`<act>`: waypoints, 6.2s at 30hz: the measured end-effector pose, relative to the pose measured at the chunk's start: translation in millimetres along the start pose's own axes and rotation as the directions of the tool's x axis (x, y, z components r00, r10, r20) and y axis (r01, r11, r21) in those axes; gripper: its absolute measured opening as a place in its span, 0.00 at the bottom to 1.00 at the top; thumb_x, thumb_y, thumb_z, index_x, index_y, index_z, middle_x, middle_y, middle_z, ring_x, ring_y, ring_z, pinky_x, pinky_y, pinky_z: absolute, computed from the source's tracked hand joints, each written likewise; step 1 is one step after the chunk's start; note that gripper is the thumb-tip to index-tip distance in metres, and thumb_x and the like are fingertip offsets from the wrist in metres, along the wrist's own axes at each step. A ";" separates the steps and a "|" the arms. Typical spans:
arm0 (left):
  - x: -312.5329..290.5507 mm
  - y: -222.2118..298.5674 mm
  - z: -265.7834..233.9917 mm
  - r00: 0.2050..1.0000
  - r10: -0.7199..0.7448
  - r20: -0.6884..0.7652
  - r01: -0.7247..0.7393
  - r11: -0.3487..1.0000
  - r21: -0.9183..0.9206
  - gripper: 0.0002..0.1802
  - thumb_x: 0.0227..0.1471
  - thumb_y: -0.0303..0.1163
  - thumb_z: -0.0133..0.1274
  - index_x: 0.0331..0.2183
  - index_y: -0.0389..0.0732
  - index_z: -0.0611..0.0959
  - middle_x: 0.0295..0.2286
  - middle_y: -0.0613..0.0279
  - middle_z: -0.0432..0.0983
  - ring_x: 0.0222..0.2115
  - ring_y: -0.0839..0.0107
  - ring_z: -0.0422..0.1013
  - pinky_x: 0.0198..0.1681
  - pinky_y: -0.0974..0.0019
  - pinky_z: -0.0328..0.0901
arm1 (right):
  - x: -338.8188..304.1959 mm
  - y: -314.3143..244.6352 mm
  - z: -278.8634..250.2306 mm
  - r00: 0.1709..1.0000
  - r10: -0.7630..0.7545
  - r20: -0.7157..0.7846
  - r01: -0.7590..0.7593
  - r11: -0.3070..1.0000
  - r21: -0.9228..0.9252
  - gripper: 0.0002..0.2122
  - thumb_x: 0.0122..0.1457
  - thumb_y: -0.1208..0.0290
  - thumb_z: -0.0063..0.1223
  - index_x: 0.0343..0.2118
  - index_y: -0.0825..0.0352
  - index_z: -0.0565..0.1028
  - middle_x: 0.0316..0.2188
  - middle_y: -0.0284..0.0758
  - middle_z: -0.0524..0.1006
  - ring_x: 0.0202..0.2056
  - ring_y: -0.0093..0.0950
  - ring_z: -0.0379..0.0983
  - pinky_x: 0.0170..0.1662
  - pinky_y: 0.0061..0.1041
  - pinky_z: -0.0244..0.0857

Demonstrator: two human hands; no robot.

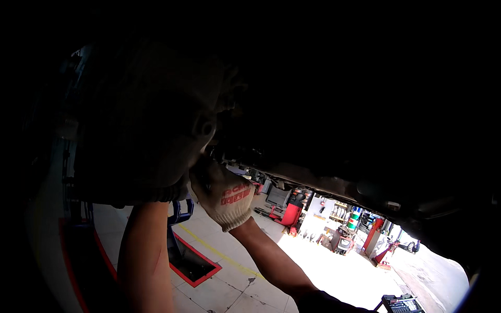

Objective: The person retrieves a socket wrench from a toolbox and uses it to loosen and remove a bolt from the underside of a vehicle raised on a lift. The person then removes the bolt by hand.

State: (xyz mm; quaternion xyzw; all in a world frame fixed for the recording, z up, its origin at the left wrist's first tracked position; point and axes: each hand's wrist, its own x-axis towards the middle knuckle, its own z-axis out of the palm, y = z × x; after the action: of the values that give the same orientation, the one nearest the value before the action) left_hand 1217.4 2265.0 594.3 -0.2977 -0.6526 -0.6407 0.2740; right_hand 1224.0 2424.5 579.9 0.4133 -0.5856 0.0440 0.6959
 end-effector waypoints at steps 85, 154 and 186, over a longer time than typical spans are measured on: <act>22.0 -2.6 13.8 0.987 -0.144 -0.076 0.148 0.605 0.782 0.20 0.50 0.39 0.64 0.37 0.30 0.86 0.35 0.45 0.83 0.34 0.58 0.77 0.42 0.57 0.70 | -52.5 59.6 -11.6 0.998 0.038 0.048 -0.045 0.987 0.156 0.12 0.63 0.65 0.60 0.47 0.63 0.80 0.39 0.39 0.83 0.38 0.32 0.84 0.36 0.28 0.78; -3.0 26.4 45.9 0.975 -0.077 -0.208 0.222 0.390 0.894 0.23 0.56 0.48 0.57 0.40 0.36 0.88 0.38 0.46 0.84 0.40 0.56 0.79 0.48 0.57 0.71 | -275.1 3.3 -110.3 0.453 0.702 0.550 -0.892 0.362 0.272 0.07 0.57 0.76 0.58 0.37 0.71 0.80 0.29 0.36 0.80 0.30 0.25 0.77 0.35 0.26 0.70; 11.6 -8.7 33.2 0.988 0.006 -0.155 0.155 0.016 0.988 0.37 0.63 0.57 0.49 0.55 0.32 0.77 0.45 0.40 0.79 0.44 0.55 0.79 0.43 0.53 0.77 | -71.2 24.3 50.3 0.678 0.688 0.258 -0.621 0.349 0.701 0.16 0.64 0.64 0.59 0.43 0.76 0.79 0.22 0.37 0.80 0.23 0.21 0.74 0.27 0.24 0.66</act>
State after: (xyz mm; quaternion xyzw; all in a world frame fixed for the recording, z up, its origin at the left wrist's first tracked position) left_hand 1204.0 2298.6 596.1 0.0514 -0.9114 -0.0302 0.4071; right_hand 1149.5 2439.0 530.6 0.3871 -0.5989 0.5695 0.4089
